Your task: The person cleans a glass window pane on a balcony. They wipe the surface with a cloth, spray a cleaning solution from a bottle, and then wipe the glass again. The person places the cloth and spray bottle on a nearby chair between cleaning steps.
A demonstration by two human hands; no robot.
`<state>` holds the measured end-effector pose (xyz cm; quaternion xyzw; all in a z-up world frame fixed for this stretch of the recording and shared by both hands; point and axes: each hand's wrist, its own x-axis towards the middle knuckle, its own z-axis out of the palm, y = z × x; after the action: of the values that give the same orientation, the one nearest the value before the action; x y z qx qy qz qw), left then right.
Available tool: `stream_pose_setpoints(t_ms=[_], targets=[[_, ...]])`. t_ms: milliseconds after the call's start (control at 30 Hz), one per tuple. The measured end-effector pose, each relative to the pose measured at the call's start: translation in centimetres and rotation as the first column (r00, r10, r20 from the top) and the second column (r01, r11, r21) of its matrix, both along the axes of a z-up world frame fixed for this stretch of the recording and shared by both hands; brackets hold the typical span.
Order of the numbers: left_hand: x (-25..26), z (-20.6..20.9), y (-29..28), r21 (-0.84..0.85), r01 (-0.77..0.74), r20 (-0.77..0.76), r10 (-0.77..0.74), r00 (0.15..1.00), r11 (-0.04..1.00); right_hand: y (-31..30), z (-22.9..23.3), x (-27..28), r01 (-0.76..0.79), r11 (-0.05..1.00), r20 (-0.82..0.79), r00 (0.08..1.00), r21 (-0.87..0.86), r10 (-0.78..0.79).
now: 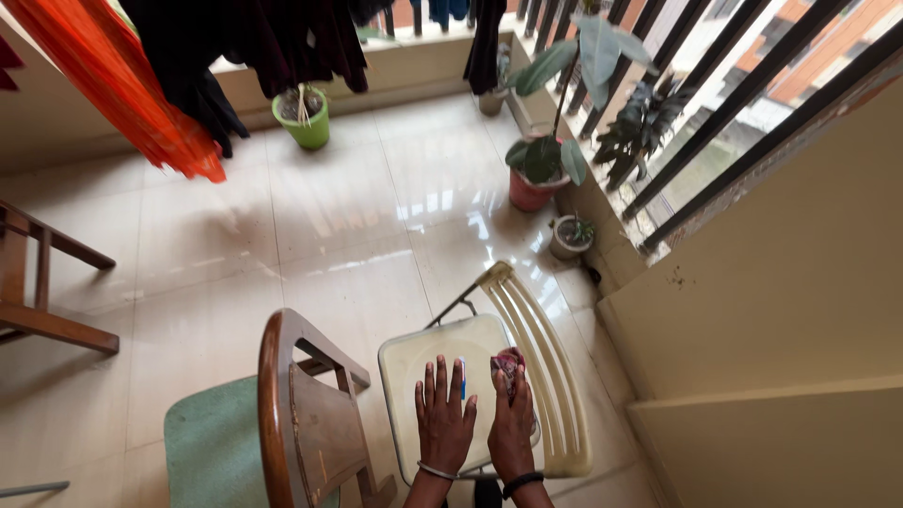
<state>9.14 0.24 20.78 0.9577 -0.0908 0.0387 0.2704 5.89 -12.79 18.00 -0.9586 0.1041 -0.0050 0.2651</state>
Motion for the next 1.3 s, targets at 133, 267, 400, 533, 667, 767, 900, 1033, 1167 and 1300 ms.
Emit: stream_pose_setpoints(t_ms=[133,267,400,533,667,767,900,1033,1167,1300], targets=[[0.3,1.6,0.2,0.02,0.046,0.008,-0.046,0.999,0.999,-0.2,0.7,-0.1,-0.033,0.999,0.089,0.996,0.0,0.033],[0.4,2.8,0.5,0.03,0.086,0.03,-0.087,0.996,0.996,-0.3,2.2,-0.1,-0.027,1.0,0.05,0.998,-0.001,0.027],[1.1,3.5,0.6,0.03,0.113,0.084,-0.115,0.99,0.993,-0.5,3.8,0.4,-0.041,0.999,0.071,0.997,-0.035,0.044],[1.3,4.3,0.3,0.041,0.123,0.117,-0.127,0.985,0.992,-0.5,4.9,0.7,-0.02,0.997,-0.045,0.999,-0.068,0.017],[1.4,5.1,-0.2,0.042,0.148,0.152,-0.153,0.976,0.988,-1.3,5.6,0.9,-0.025,0.996,0.12,0.992,-0.087,0.035],[1.6,5.6,-0.4,0.029,0.166,0.138,-0.168,0.976,0.986,-1.8,5.8,0.9,-0.023,0.995,0.155,0.987,-0.1,0.038],[1.8,5.9,-0.5,0.04,0.184,0.182,-0.189,0.965,0.982,-2.1,6.3,1.0,0.003,0.992,0.12,0.993,-0.127,0.013],[2.8,5.8,-0.6,0.058,0.193,0.177,-0.201,0.963,0.979,-2.4,7.3,1.3,-0.012,0.993,0.23,0.972,-0.121,0.039],[3.7,5.6,-0.4,0.078,0.19,0.188,-0.201,0.961,0.979,-2.4,8.5,1.8,-0.01,0.994,0.224,0.974,-0.109,0.034],[3.7,5.5,-0.3,0.088,0.186,0.225,-0.201,0.953,0.979,-2.1,9.2,2.0,-0.007,0.994,0.209,0.977,-0.111,0.031]])
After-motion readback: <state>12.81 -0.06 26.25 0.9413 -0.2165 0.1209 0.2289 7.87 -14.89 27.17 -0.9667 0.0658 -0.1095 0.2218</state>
